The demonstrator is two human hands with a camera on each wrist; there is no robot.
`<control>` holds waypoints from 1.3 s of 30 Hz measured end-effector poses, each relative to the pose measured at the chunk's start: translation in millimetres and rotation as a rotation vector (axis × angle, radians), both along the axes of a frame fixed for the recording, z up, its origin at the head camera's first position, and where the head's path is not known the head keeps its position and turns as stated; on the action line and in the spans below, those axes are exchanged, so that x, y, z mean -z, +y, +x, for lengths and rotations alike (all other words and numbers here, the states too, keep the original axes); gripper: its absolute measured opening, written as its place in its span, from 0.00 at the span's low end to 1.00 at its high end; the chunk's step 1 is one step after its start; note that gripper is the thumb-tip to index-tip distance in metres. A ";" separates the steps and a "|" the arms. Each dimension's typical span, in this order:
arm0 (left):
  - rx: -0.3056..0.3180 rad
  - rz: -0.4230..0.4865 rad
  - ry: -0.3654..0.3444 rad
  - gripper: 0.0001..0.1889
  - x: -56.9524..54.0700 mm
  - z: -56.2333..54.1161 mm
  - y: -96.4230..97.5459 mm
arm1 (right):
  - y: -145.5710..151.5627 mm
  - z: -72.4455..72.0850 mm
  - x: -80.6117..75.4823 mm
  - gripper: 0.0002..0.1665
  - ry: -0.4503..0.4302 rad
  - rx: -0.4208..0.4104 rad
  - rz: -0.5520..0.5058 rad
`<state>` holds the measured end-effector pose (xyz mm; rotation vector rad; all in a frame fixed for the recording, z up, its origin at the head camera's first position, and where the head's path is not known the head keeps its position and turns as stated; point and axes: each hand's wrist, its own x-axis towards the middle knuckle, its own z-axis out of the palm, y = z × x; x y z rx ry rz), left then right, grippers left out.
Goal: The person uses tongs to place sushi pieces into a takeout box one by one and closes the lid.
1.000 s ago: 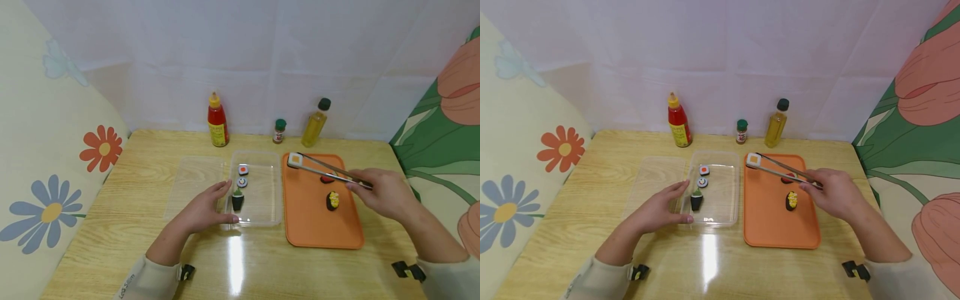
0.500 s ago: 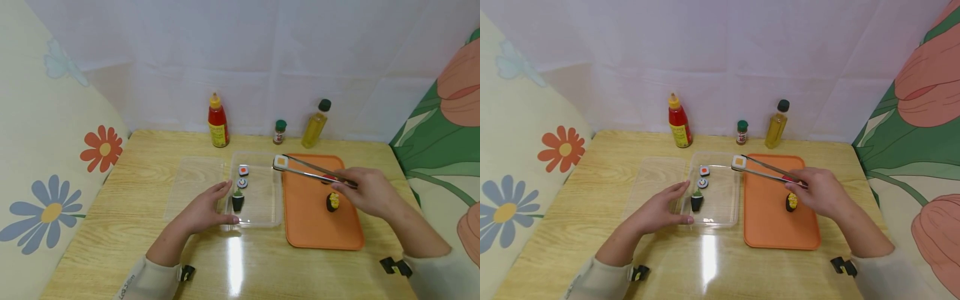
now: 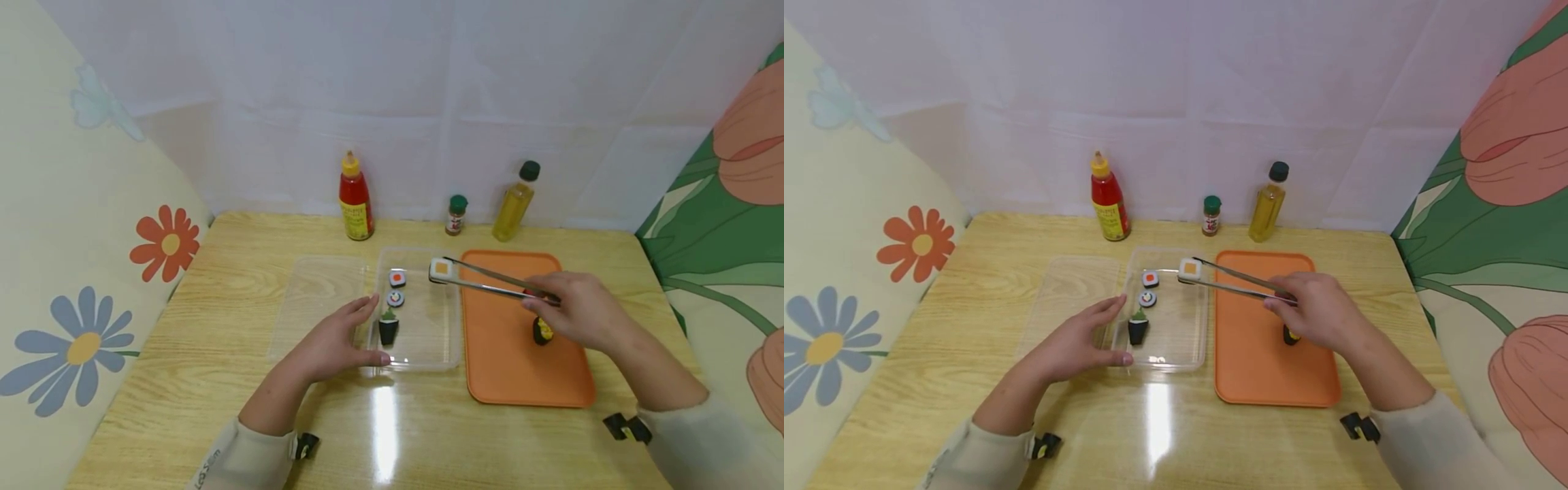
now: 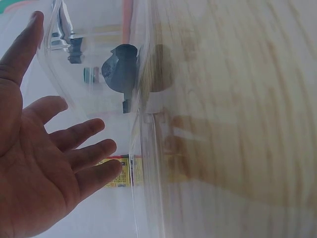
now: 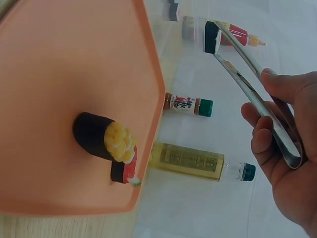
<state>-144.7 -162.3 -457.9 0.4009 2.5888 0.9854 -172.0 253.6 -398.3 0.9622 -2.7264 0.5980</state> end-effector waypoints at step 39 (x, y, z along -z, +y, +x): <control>-0.001 -0.002 -0.002 0.60 2.0 -1.4 -0.2 | -46.7 -42.3 -16.9 0.18 -0.155 -0.061 0.247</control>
